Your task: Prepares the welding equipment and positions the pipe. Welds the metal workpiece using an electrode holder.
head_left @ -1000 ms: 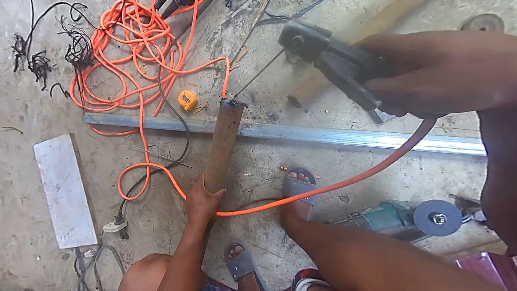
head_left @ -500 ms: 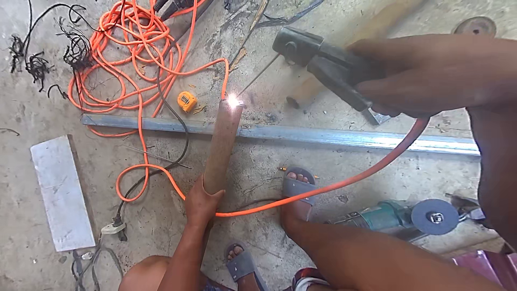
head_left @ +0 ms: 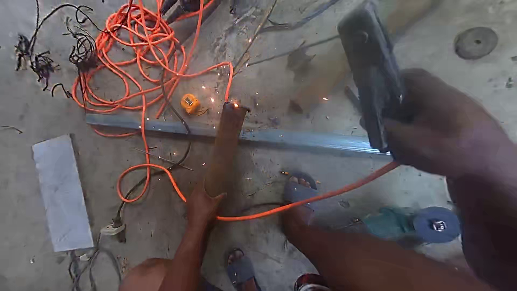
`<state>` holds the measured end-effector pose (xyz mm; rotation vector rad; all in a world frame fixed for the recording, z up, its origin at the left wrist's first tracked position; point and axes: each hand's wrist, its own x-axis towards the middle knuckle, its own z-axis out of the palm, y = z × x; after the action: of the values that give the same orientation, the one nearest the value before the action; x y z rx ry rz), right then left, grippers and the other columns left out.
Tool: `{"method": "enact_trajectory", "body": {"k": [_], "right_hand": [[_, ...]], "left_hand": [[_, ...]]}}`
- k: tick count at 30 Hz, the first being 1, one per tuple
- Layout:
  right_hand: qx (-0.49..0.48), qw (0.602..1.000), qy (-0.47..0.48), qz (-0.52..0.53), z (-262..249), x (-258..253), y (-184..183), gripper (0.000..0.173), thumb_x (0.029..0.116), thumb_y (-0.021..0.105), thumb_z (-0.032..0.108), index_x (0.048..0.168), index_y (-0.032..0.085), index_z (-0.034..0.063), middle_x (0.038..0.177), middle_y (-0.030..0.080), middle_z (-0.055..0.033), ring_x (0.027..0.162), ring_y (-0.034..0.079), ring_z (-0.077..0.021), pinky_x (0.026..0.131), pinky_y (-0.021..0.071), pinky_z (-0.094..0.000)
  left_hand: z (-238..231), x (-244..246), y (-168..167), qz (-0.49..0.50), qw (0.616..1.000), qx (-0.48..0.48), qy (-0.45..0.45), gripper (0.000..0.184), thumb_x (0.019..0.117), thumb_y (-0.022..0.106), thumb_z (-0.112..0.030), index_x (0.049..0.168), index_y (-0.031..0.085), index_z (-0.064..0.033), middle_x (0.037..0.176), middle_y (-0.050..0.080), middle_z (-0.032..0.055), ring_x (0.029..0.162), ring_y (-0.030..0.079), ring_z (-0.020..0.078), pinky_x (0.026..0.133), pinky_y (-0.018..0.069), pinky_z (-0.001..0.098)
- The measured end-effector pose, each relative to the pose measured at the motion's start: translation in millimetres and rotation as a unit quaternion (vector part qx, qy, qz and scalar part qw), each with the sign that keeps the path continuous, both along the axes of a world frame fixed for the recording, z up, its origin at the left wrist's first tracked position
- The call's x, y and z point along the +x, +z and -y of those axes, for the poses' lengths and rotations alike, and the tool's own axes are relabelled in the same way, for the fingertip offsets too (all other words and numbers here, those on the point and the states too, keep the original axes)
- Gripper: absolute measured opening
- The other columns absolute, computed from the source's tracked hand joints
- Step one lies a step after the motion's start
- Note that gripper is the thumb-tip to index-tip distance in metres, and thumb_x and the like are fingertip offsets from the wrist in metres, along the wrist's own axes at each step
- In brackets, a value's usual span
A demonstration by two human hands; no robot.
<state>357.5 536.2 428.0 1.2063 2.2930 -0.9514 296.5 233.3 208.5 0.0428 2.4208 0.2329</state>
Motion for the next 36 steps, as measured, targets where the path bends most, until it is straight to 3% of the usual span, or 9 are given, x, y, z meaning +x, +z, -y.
{"method": "enact_trajectory", "body": {"k": [2, 4, 6, 19, 21, 23, 25, 27, 36], "right_hand": [[-0.014, 0.994, 0.04, -0.096, -20, 37, -50, 0.043, 0.1005, 0.055, -0.005, 0.142, 0.044, -0.0017, 0.104, 0.063, -0.0225, 0.084, 0.065, -0.0331, 0.073, 0.0541, -0.0525], [-0.002, 0.978, 0.083, -0.19, -41, 68, -106, 0.047, 0.0949, 0.06, 0.011, 0.14, 0.048, 0.0109, 0.091, 0.066, -0.011, 0.069, 0.066, -0.0244, 0.059, 0.0552, -0.05], [-0.006, 0.973, 0.099, -0.209, -45, 75, -125, 0.05, 0.0936, 0.061, 0.019, 0.142, 0.048, 0.0151, 0.083, 0.065, -0.0065, 0.062, 0.063, -0.0212, 0.053, 0.0521, -0.048], [-0.007, 0.971, 0.123, -0.206, -36, 68, -129, 0.047, 0.0929, 0.06, 0.021, 0.139, 0.052, 0.0177, 0.08, 0.064, -0.0002, 0.061, 0.061, -0.0123, 0.051, 0.0501, -0.0379], [-0.001, 0.972, 0.124, -0.197, -34, 68, -127, 0.049, 0.0924, 0.061, 0.019, 0.14, 0.052, 0.0179, 0.082, 0.066, -0.0014, 0.064, 0.064, -0.014, 0.055, 0.0521, -0.0398], [-0.003, 0.976, 0.12, -0.184, -32, 69, -122, 0.052, 0.093, 0.068, 0.015, 0.142, 0.052, 0.0155, 0.085, 0.07, -0.0075, 0.07, 0.068, -0.0216, 0.061, 0.0556, -0.0481], [0.0, 0.973, 0.125, -0.196, -32, 69, -124, 0.052, 0.0905, 0.067, 0.011, 0.14, 0.053, 0.0145, 0.082, 0.067, -0.007, 0.068, 0.065, -0.0216, 0.059, 0.0529, -0.0479], [-0.014, 0.972, 0.135, -0.194, -35, 68, -126, 0.048, 0.0947, 0.064, 0.014, 0.141, 0.051, 0.0161, 0.086, 0.068, -0.0059, 0.069, 0.067, -0.02, 0.061, 0.0567, -0.0473], [-0.013, 0.972, 0.1, -0.212, -32, 70, -124, 0.053, 0.0916, 0.063, 0.019, 0.143, 0.049, 0.0163, 0.08, 0.065, -0.0044, 0.06, 0.062, -0.0184, 0.053, 0.0531, -0.0454]], "left_hand": [[1, 0, -3, -0.007, 1.0, 0.006, 0.001, 0.087, 0.0776, 0.088, -0.044, 0.15, 0.052, -0.011, 0.127, 0.07, 0.0153, 0.118, 0.068, 0.0326, 0.102, 0.0524, 0.058], [1, 2, -4, -0.015, 1.0, 0.008, 0.0, 0.086, 0.0765, 0.088, -0.043, 0.148, 0.054, -0.0104, 0.126, 0.071, 0.0149, 0.117, 0.068, 0.0317, 0.102, 0.0527, 0.0579], [0, 2, -5, -0.021, 1.0, 0.007, -0.003, 0.086, 0.0757, 0.089, -0.042, 0.147, 0.055, -0.0095, 0.127, 0.07, 0.0151, 0.118, 0.068, 0.0319, 0.103, 0.0519, 0.0582], [1, 2, -6, -0.023, 1.0, 0.001, -0.012, 0.084, 0.0764, 0.088, -0.043, 0.147, 0.055, -0.0105, 0.124, 0.072, 0.0127, 0.115, 0.069, 0.0289, 0.101, 0.0524, 0.0562], [1, 4, -2, -0.03, 1.0, 0.001, -0.01, 0.086, 0.0765, 0.088, -0.044, 0.147, 0.055, -0.0082, 0.124, 0.071, 0.0165, 0.116, 0.068, 0.0332, 0.101, 0.0523, 0.0579], [1, 7, 2, -0.033, 0.999, 0.004, -0.004, 0.09, 0.0776, 0.089, -0.046, 0.148, 0.052, -0.0036, 0.127, 0.068, 0.0225, 0.118, 0.067, 0.0387, 0.102, 0.0517, 0.06], [0, 5, 1, -0.031, 0.999, 0.004, -0.009, 0.091, 0.0781, 0.088, -0.046, 0.15, 0.051, -0.0043, 0.132, 0.067, 0.0203, 0.123, 0.065, 0.0367, 0.105, 0.05, 0.0587], [0, 3, -2, -0.026, 1.0, 0.006, -0.006, 0.089, 0.0776, 0.087, -0.044, 0.15, 0.052, -0.0071, 0.13, 0.069, 0.0179, 0.121, 0.066, 0.0345, 0.105, 0.0507, 0.0591], [2, 3, -2, -0.023, 1.0, 0.015, -0.01, 0.087, 0.0778, 0.088, -0.043, 0.149, 0.052, -0.0075, 0.13, 0.068, 0.019, 0.121, 0.066, 0.0363, 0.104, 0.0505, 0.0609]]}}
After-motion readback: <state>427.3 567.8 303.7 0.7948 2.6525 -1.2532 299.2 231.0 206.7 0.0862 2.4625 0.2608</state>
